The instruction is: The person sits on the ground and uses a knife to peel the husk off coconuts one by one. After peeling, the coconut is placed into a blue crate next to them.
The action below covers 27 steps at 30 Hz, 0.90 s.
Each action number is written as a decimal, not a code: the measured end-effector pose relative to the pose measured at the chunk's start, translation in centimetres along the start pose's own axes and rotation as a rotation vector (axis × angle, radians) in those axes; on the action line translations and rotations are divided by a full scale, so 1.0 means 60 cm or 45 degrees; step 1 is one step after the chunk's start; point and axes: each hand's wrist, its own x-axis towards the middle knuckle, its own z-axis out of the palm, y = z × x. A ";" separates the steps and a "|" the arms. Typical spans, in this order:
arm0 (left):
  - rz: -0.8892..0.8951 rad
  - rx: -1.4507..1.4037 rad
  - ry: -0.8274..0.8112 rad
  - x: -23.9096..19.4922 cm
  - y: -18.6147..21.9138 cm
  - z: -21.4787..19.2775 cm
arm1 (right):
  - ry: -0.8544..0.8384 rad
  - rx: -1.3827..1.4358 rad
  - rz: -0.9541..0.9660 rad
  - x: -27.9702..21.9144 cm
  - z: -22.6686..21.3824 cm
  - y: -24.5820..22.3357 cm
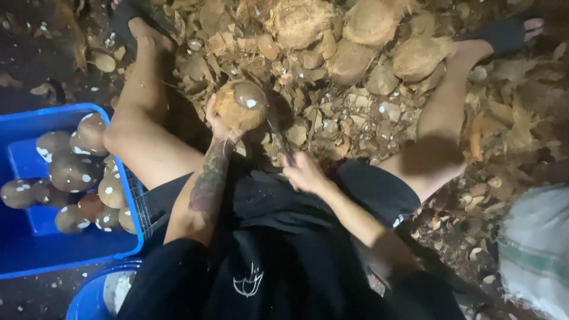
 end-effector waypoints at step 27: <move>0.039 0.247 0.073 0.050 0.022 -0.053 | -0.290 0.172 0.681 -0.013 0.029 0.022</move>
